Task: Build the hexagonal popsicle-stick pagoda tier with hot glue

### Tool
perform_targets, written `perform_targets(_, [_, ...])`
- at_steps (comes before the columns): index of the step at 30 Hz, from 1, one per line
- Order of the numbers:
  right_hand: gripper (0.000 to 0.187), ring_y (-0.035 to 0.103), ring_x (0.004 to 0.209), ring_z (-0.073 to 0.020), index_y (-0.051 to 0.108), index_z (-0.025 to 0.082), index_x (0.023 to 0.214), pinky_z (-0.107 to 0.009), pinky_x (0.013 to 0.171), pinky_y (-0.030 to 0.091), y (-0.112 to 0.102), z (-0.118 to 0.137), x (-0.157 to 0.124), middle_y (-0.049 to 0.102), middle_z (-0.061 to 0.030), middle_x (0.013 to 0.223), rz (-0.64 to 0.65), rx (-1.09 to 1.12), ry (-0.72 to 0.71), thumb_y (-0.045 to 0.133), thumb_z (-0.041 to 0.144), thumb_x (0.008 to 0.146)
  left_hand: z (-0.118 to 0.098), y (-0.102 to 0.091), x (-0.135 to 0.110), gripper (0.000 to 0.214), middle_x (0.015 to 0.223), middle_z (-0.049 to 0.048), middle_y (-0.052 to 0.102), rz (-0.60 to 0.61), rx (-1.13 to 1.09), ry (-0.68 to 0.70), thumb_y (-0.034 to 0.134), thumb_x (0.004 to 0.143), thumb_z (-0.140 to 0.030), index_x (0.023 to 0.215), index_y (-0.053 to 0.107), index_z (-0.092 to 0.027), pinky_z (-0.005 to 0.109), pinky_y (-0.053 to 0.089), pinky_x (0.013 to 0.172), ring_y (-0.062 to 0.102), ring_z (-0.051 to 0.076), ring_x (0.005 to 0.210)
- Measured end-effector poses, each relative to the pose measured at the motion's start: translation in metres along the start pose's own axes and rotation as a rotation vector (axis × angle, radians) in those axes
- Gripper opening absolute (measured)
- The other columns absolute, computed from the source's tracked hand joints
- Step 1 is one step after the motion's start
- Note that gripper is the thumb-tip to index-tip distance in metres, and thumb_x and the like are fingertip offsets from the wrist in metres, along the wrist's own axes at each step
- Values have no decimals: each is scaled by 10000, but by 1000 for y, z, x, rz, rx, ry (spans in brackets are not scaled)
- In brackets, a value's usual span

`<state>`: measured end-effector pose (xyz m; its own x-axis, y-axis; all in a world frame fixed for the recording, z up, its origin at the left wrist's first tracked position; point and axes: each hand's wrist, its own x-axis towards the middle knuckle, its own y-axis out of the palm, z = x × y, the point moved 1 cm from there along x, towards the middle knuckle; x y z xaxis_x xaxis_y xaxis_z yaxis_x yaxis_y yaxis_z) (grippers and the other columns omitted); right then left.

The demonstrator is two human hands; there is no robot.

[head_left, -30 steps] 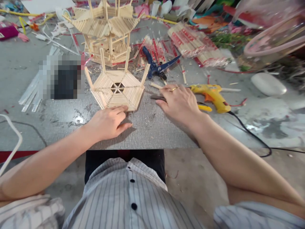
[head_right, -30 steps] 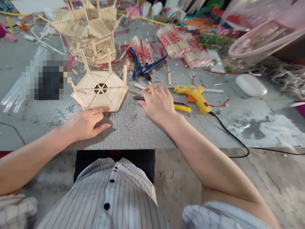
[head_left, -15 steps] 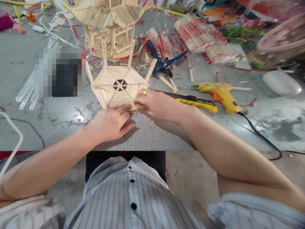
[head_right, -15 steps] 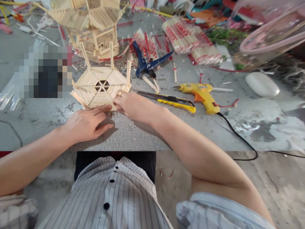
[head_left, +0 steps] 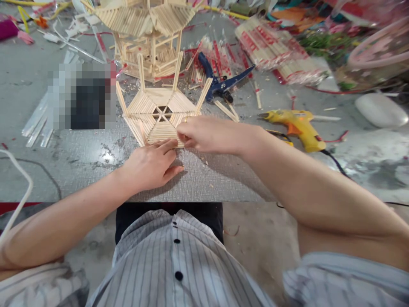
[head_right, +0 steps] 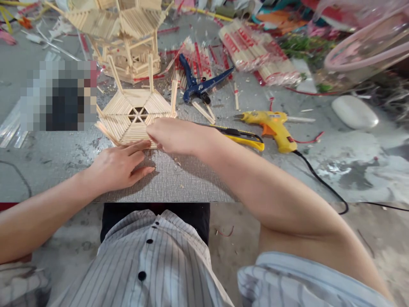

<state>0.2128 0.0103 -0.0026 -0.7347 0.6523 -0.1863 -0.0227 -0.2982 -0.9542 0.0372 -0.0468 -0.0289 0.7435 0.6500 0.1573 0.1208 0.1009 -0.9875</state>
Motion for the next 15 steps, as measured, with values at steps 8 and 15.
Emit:
perform_targets(8, [208, 535, 804, -168, 589, 135, 939, -266, 705, 340, 13, 3, -9, 635, -99, 931, -98, 58, 51, 456, 40, 810, -1, 0, 0, 318, 1326, 156, 598, 7, -18, 7, 473, 938, -383, 981, 670, -137, 371, 560, 832, 643, 275, 1116])
perform_targets(15, [187, 531, 814, -172, 553, 141, 922, -265, 699, 338, 2, 7, -2, 618, -93, 921, 17, 47, 91, 508, 27, 781, -1, 0, 1, 301, 1333, 143, 598, 23, -5, -6, 486, 932, -380, 994, 670, -150, 378, 569, 812, 661, 278, 1080])
